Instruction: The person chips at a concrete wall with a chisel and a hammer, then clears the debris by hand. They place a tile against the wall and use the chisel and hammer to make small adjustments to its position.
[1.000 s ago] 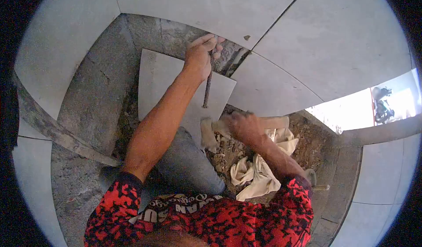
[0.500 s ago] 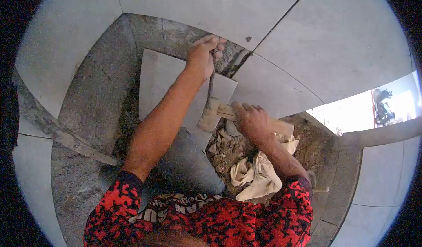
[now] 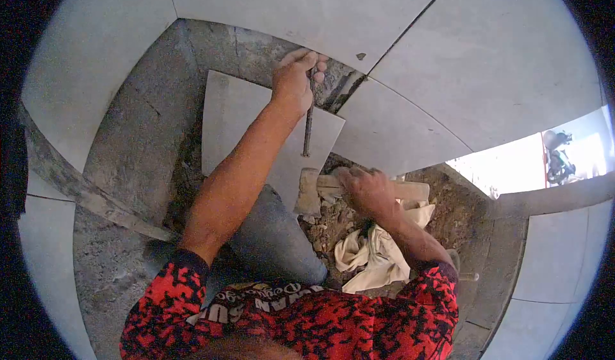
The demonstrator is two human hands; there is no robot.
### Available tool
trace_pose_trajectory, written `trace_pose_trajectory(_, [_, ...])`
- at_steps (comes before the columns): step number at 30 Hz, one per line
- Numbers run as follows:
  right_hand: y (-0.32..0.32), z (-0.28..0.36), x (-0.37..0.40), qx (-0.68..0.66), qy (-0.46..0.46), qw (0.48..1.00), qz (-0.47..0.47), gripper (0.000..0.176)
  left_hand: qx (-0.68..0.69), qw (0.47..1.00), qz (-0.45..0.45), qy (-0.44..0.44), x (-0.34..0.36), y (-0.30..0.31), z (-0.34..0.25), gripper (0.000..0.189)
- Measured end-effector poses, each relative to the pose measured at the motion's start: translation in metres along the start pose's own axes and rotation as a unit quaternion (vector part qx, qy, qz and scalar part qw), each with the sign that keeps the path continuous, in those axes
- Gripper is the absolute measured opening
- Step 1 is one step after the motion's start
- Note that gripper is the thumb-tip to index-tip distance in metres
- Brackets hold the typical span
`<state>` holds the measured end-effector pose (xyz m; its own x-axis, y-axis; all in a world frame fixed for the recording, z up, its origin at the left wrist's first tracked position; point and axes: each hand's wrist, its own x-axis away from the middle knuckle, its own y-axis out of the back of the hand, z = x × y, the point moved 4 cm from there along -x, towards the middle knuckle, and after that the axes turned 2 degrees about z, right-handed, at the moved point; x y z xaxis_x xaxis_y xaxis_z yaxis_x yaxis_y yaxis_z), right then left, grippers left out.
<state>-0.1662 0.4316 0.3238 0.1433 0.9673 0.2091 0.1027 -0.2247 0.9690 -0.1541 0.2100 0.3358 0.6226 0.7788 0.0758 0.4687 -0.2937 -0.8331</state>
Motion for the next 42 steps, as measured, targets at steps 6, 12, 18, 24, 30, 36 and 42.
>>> trace_pose_trajectory(6, [-0.007,-0.012,0.016,-0.068,-0.031,0.997,-0.037,0.044,0.116,0.986,-0.117,-0.025,-0.005,0.020,-0.010,0.018])
trace_pose_trajectory(12, [-0.029,-0.017,0.012,-0.026,-0.051,0.998,-0.007,0.043,0.027,0.998,-0.061,0.011,0.008,0.005,0.002,0.017])
trace_pose_trajectory(18, [-0.036,-0.012,0.003,-0.091,-0.082,0.993,-0.001,0.041,-0.015,1.000,0.001,-0.014,0.000,0.009,-0.007,0.015])
trace_pose_trajectory(24, [-0.020,-0.001,0.003,-0.086,-0.020,0.995,-0.040,0.038,0.032,0.999,0.018,0.024,0.001,0.010,-0.010,0.013])
trace_pose_trajectory(30, [-0.009,0.003,0.001,-0.006,0.095,0.991,-0.094,0.036,-0.025,1.000,0.008,-0.008,0.004,0.008,-0.011,0.014])
trace_pose_trajectory(36, [0.000,-0.001,-0.008,-0.001,0.031,0.993,-0.117,0.034,-0.029,0.998,-0.005,-0.052,0.002,0.007,-0.003,0.013])
trace_pose_trajectory(42, [0.008,-0.006,-0.003,-0.029,0.008,0.998,-0.051,0.038,-0.012,0.998,0.001,-0.065,-0.001,0.006,-0.003,0.014])
